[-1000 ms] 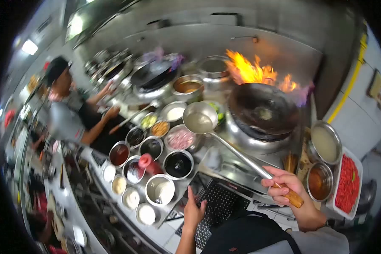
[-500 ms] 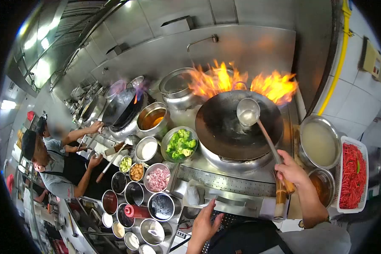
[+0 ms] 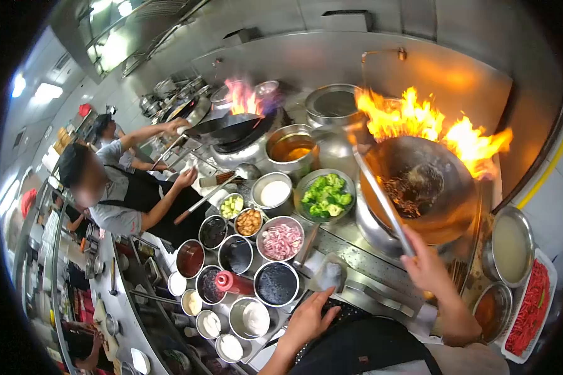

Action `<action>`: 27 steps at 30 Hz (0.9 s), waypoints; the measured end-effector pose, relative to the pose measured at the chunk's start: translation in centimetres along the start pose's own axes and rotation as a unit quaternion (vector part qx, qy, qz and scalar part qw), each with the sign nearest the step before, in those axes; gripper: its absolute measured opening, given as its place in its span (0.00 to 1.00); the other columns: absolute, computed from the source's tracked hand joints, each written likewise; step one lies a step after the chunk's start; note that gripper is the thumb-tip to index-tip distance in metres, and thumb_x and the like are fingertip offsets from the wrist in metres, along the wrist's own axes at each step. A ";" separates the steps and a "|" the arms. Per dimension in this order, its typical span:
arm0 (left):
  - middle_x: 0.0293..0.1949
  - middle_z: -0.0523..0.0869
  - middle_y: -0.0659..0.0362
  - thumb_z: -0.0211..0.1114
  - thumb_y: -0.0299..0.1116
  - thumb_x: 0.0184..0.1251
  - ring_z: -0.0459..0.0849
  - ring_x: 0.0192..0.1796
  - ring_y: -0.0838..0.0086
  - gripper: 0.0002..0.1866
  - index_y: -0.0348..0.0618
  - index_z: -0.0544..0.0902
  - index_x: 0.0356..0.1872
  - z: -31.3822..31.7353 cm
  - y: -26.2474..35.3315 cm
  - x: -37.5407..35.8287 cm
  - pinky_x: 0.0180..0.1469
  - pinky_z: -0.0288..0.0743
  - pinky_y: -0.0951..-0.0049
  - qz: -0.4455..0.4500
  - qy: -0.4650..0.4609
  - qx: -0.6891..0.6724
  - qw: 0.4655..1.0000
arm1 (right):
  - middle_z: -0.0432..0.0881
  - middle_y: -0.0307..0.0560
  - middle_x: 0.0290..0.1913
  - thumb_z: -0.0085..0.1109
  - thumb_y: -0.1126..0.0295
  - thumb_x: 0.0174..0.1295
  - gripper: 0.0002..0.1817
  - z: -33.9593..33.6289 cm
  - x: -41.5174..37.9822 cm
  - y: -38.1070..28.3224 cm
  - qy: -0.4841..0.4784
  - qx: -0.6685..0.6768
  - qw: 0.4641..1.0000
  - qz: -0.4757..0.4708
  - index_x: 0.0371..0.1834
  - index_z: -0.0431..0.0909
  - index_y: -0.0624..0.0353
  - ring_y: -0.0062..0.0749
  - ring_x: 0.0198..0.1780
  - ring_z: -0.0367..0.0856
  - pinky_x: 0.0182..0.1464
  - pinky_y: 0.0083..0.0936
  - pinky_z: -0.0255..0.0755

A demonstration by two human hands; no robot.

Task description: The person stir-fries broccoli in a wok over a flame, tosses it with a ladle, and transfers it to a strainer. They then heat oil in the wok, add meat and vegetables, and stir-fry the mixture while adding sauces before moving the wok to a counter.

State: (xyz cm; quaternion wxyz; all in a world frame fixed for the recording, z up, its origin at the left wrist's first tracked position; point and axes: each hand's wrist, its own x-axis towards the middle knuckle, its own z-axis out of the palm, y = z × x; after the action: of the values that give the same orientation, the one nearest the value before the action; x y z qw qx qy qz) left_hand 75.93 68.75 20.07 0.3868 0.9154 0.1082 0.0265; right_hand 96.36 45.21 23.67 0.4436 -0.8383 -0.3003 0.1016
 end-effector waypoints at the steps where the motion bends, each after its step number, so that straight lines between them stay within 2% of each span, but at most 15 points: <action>1: 0.51 0.84 0.44 0.69 0.39 0.67 0.83 0.54 0.50 0.27 0.40 0.76 0.65 -0.8 -0.6 -0.2 0.55 0.77 0.60 -0.006 0.013 -0.011 1.000 | 0.77 0.69 0.62 0.57 0.72 0.65 0.37 1.9 1.4 -1.0 -0.027 0.025 0.999 -0.013 0.78 0.56 0.55 0.56 0.58 0.81 0.59 0.41 0.74; 3: 0.51 0.84 0.44 0.69 0.39 0.67 0.84 0.54 0.50 0.27 0.41 0.76 0.65 -2.3 -1.6 -1.1 0.55 0.77 0.60 -0.015 0.040 -0.022 0.999 | 0.80 0.70 0.56 0.58 0.71 0.64 0.35 7.8 4.3 -0.2 -0.038 0.062 0.995 -0.066 0.76 0.58 0.54 0.57 0.53 0.84 0.55 0.41 0.76; 5: 0.50 0.84 0.44 0.69 0.39 0.67 0.84 0.53 0.50 0.27 0.42 0.76 0.64 -3.2 -3.3 -2.3 0.55 0.77 0.60 -0.019 0.056 -0.042 0.997 | 0.83 0.69 0.47 0.57 0.69 0.64 0.35 13.2 7.7 -0.6 -0.116 0.015 0.993 0.004 0.75 0.58 0.51 0.56 0.43 0.85 0.47 0.43 0.77; 8: 0.52 0.84 0.45 0.70 0.39 0.66 0.84 0.54 0.52 0.26 0.42 0.77 0.63 -4.5 -5.2 -4.1 0.56 0.78 0.61 -0.040 0.072 -0.051 0.995 | 0.83 0.66 0.39 0.56 0.68 0.64 0.34 19.9 11.0 -1.4 -0.124 -0.041 0.991 0.011 0.75 0.58 0.49 0.54 0.34 0.83 0.39 0.44 0.76; 9: 0.53 0.84 0.45 0.70 0.39 0.66 0.84 0.55 0.52 0.26 0.41 0.77 0.63 -4.9 -5.9 -4.7 0.56 0.78 0.61 -0.044 0.079 -0.053 0.994 | 0.83 0.66 0.39 0.56 0.68 0.64 0.34 20.6 11.5 -1.0 -0.139 -0.018 0.990 0.014 0.74 0.58 0.49 0.54 0.34 0.83 0.40 0.44 0.76; 11: 0.51 0.84 0.46 0.69 0.38 0.66 0.84 0.53 0.52 0.26 0.39 0.77 0.63 -5.5 -7.1 -6.0 0.55 0.78 0.61 -0.055 0.090 -0.062 0.993 | 0.83 0.65 0.38 0.55 0.69 0.64 0.33 21.7 11.7 -0.2 -0.167 0.031 0.985 0.022 0.74 0.57 0.50 0.54 0.34 0.83 0.40 0.44 0.76; 12: 0.51 0.85 0.46 0.69 0.38 0.67 0.84 0.53 0.52 0.26 0.38 0.77 0.62 -5.7 -7.6 -6.1 0.55 0.78 0.61 -0.058 0.098 -0.068 0.991 | 0.83 0.66 0.40 0.54 0.69 0.64 0.33 18.0 11.6 -6.0 -0.249 0.081 0.946 0.194 0.74 0.57 0.50 0.55 0.37 0.84 0.43 0.45 0.76; 15: 0.50 0.85 0.46 0.69 0.38 0.67 0.84 0.53 0.52 0.25 0.39 0.77 0.62 -6.2 -8.7 -6.4 0.55 0.78 0.62 -0.065 0.098 -0.078 0.990 | 0.82 0.67 0.43 0.53 0.69 0.64 0.33 19.1 12.2 -4.0 -0.196 0.011 0.978 0.065 0.74 0.56 0.52 0.56 0.40 0.84 0.46 0.46 0.75; 16: 0.51 0.84 0.46 0.69 0.38 0.67 0.84 0.53 0.52 0.25 0.40 0.77 0.62 -6.2 -8.9 -6.2 0.55 0.78 0.62 -0.052 0.098 -0.076 0.991 | 0.82 0.67 0.44 0.53 0.70 0.64 0.32 20.4 12.2 -4.2 -0.161 -0.052 0.985 0.045 0.72 0.57 0.53 0.56 0.42 0.83 0.47 0.46 0.75; 19: 0.51 0.84 0.46 0.69 0.38 0.67 0.84 0.53 0.52 0.25 0.39 0.77 0.62 -6.9 -8.5 -5.8 0.55 0.78 0.62 -0.033 0.099 -0.079 0.991 | 0.82 0.67 0.45 0.53 0.70 0.64 0.31 19.7 11.8 -5.2 -0.226 -0.043 0.968 0.098 0.72 0.58 0.53 0.57 0.43 0.83 0.47 0.46 0.75; 20: 0.51 0.84 0.46 0.68 0.38 0.67 0.84 0.53 0.52 0.25 0.39 0.77 0.62 -6.9 -8.6 -5.8 0.55 0.78 0.62 -0.035 0.099 -0.078 0.991 | 0.81 0.69 0.44 0.54 0.69 0.64 0.32 18.9 11.5 -4.7 -0.215 0.005 0.976 0.042 0.72 0.57 0.54 0.56 0.41 0.84 0.45 0.45 0.75; 23: 0.51 0.84 0.47 0.68 0.38 0.67 0.84 0.53 0.52 0.25 0.38 0.77 0.62 -6.3 -8.6 -5.2 0.55 0.78 0.62 -0.024 0.096 -0.077 0.992 | 0.82 0.68 0.44 0.54 0.69 0.64 0.33 19.5 11.7 -3.3 -0.177 -0.004 0.984 0.006 0.72 0.55 0.54 0.54 0.40 0.84 0.43 0.44 0.76; 24: 0.51 0.84 0.47 0.68 0.38 0.67 0.84 0.53 0.52 0.25 0.38 0.77 0.62 -6.2 -8.4 -5.0 0.55 0.78 0.62 -0.016 0.093 -0.074 0.993 | 0.82 0.66 0.45 0.53 0.70 0.64 0.33 20.5 11.5 -3.3 -0.177 -0.048 0.982 0.047 0.73 0.55 0.55 0.51 0.39 0.84 0.42 0.43 0.76; 27: 0.51 0.84 0.47 0.68 0.38 0.67 0.84 0.53 0.52 0.25 0.38 0.77 0.61 -6.3 -7.5 -4.8 0.55 0.78 0.62 -0.015 0.083 -0.066 0.994 | 0.83 0.66 0.46 0.53 0.70 0.63 0.34 19.3 10.8 -6.1 -0.243 0.003 0.960 0.138 0.74 0.55 0.56 0.53 0.41 0.85 0.44 0.42 0.76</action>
State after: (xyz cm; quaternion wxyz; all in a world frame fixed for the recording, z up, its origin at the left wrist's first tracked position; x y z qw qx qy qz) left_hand 69.11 77.18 19.32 0.4359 0.8809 0.1521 0.1039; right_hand 94.05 67.35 18.29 0.3415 -0.8201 -0.2802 0.3638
